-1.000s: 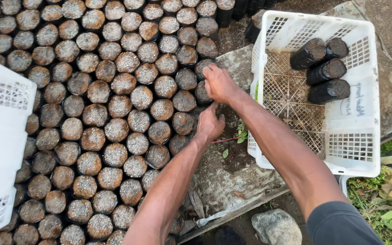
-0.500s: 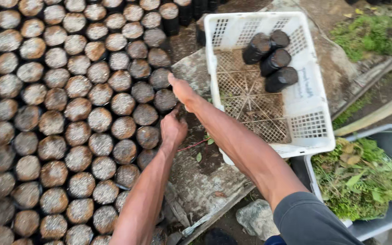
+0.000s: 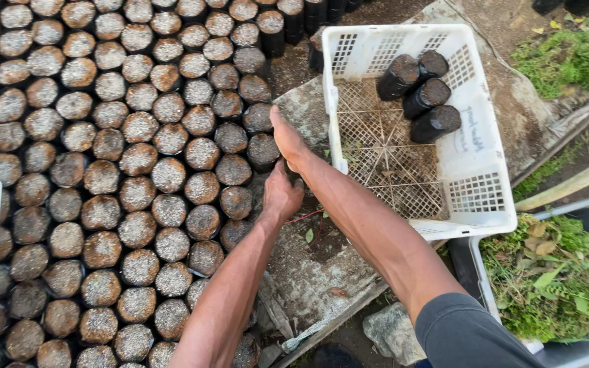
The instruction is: The person picks small potted seedlings from a large tray and places them into a white plastic crate. They also gather loose leaves and debris from the tray surface and deposit them into a separate bin.
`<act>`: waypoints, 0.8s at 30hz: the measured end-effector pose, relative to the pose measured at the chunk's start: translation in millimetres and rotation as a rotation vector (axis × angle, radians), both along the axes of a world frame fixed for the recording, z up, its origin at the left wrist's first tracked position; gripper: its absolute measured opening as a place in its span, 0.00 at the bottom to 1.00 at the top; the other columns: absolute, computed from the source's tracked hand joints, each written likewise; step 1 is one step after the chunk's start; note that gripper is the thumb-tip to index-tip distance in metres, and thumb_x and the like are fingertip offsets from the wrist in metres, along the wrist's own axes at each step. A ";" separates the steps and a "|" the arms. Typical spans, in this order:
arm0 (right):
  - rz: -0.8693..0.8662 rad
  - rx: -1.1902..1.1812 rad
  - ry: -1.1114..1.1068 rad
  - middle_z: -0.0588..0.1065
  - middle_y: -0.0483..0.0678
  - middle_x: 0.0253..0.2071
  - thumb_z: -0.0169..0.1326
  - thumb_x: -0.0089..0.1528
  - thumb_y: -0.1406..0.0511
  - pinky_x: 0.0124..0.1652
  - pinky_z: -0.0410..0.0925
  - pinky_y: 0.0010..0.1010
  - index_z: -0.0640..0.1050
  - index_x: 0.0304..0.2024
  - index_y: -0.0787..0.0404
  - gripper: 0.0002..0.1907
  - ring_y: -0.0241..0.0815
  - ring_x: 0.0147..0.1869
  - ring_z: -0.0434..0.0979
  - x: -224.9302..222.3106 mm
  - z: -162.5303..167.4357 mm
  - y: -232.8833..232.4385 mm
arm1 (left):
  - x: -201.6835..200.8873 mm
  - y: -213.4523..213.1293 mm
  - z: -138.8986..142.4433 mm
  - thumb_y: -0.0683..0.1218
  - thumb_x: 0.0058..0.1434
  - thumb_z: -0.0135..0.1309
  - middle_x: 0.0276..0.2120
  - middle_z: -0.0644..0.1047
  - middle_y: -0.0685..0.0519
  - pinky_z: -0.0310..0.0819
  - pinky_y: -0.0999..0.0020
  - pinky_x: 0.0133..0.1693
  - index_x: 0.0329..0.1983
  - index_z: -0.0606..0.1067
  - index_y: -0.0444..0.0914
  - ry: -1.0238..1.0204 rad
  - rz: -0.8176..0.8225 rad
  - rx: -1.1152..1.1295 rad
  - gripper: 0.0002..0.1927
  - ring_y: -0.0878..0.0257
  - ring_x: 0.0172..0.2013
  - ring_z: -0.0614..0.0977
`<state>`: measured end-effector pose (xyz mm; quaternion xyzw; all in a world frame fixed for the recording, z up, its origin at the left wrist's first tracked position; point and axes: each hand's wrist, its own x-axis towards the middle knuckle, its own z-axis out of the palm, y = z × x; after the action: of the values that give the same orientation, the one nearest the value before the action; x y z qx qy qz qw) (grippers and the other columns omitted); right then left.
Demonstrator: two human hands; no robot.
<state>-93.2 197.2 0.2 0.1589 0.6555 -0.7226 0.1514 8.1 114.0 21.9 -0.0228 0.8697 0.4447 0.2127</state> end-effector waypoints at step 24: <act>0.074 0.013 0.409 0.82 0.51 0.43 0.50 0.69 0.56 0.47 0.80 0.30 0.79 0.47 0.67 0.19 0.42 0.46 0.87 53.9 55.8 91.9 | 12.0 40.3 23.7 0.39 0.63 0.48 0.61 0.76 0.34 0.70 0.56 0.61 0.72 0.59 0.32 0.275 0.117 0.350 0.33 0.44 0.61 0.79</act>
<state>-39.4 289.2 56.0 -0.0144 0.6826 -0.7295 0.0407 20.1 154.3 45.6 0.0249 0.7975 0.5992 0.0666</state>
